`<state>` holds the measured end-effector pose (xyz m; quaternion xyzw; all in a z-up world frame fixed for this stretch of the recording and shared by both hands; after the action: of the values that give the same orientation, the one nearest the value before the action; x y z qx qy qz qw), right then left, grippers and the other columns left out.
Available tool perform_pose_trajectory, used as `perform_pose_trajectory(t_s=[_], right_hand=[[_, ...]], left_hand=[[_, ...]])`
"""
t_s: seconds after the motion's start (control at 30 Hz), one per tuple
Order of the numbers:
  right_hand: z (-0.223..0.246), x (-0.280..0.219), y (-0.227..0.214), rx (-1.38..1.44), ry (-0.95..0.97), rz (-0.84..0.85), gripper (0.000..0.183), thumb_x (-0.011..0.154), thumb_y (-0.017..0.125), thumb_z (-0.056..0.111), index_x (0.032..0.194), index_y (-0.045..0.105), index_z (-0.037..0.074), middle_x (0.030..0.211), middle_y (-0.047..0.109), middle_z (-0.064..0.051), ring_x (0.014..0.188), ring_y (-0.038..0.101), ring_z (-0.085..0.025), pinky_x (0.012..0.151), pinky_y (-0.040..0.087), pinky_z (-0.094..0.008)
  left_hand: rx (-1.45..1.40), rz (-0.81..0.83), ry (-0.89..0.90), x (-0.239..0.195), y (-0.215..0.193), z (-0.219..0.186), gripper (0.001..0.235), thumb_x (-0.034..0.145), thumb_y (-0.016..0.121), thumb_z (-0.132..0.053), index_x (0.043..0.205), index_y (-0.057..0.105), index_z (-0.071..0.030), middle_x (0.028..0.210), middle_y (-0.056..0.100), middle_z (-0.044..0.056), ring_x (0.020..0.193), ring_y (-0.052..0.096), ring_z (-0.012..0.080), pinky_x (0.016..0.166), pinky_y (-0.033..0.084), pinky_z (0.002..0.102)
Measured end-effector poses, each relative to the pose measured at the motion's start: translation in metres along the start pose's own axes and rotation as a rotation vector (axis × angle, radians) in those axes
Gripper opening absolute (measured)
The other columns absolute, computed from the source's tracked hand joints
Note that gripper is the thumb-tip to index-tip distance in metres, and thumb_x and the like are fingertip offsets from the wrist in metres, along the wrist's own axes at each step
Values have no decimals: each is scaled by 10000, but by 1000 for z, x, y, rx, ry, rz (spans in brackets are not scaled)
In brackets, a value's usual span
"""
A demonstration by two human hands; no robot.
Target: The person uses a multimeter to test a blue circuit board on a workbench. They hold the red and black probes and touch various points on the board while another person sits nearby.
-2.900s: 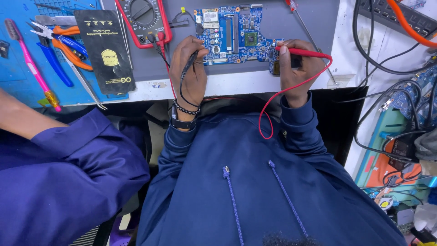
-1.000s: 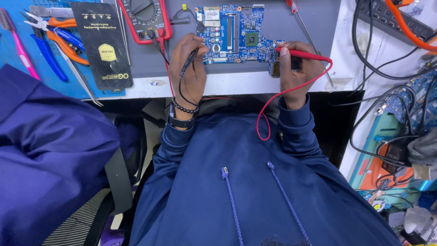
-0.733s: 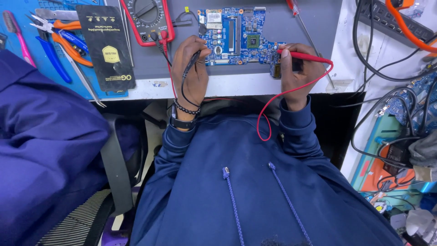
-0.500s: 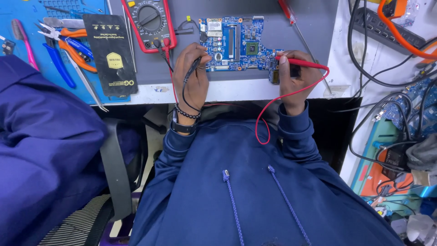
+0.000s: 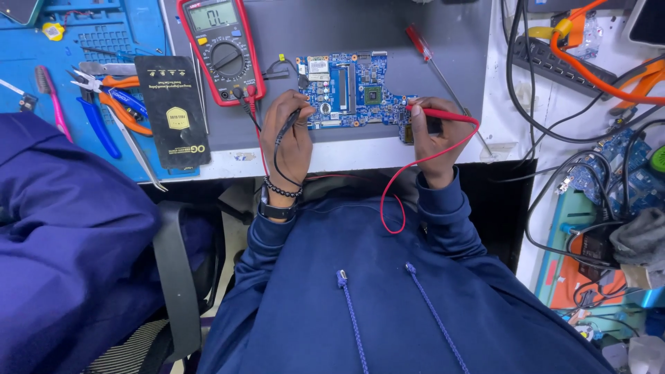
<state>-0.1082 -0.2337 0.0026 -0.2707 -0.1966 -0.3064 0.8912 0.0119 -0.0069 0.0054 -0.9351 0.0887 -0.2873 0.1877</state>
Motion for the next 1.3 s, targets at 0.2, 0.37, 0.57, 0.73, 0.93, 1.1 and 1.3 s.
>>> perform_pose_trajectory(t_s=[0.2, 0.37, 0.57, 0.73, 0.93, 1.1, 1.3], right_hand=[[12, -5, 10, 23, 21, 39, 118, 1022, 730, 79, 1002, 687, -29, 899, 753, -216, 846, 759, -418, 762, 595, -436], [17, -1, 15, 6, 13, 21, 93, 1019, 718, 61, 1000, 686, -24, 903, 753, -212, 837, 759, -412, 771, 599, -428], [13, -3, 14, 44, 31, 25, 75, 1016, 709, 35, 1007, 680, -33, 907, 753, -238, 843, 756, -437, 771, 599, -451], [15, -3, 15, 23, 49, 38, 62, 1016, 703, 28, 1019, 681, -29, 921, 759, -225, 864, 758, -420, 780, 599, -430], [19, -1, 15, 46, 71, 36, 56, 1012, 701, 16, 1013, 679, -36, 932, 752, -236, 874, 753, -428, 796, 605, -447], [12, -4, 15, 27, 65, 49, 74, 1020, 693, 35, 1025, 681, -39, 934, 749, -239, 876, 751, -431, 799, 604, -456], [10, -7, 14, 42, 70, 41, 73, 1022, 694, 39, 1039, 683, -31, 939, 744, -240, 880, 750, -429, 816, 605, -470]], left_hand=[[7, 4, -12, 1, -2, -4, 133, 1075, 578, -183, 1014, 650, -90, 993, 687, 74, 910, 726, 305, 815, 600, 402], [23, 1, -18, 2, 0, -4, 135, 1068, 588, -199, 1014, 658, -96, 990, 695, 63, 923, 731, 295, 821, 599, 392], [19, 25, -25, 2, -2, -5, 158, 1076, 590, -228, 997, 633, -99, 983, 695, 71, 896, 732, 299, 792, 595, 397], [39, 14, -28, 0, 0, -4, 145, 1068, 603, -201, 985, 638, -88, 978, 705, 75, 890, 732, 302, 792, 597, 386], [50, 9, -24, 0, 0, -2, 109, 1060, 619, -178, 1001, 649, -91, 990, 709, 69, 893, 733, 306, 780, 600, 396], [24, -2, 5, -1, 0, 1, 90, 1059, 607, -140, 1003, 656, -88, 1000, 706, 87, 897, 724, 327, 792, 600, 410], [1, 8, 24, -1, 1, 2, 101, 1063, 594, -128, 1003, 659, -79, 999, 698, 87, 901, 722, 317, 796, 600, 400]])
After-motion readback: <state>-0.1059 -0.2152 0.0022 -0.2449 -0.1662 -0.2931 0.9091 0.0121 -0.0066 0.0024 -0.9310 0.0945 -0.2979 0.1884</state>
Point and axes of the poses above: each hand's wrist, its own x-axis towards the middle knuckle, its own y-axis out of the palm, z = x × y, the point moved 1 cm from there along x, towards the middle knuckle
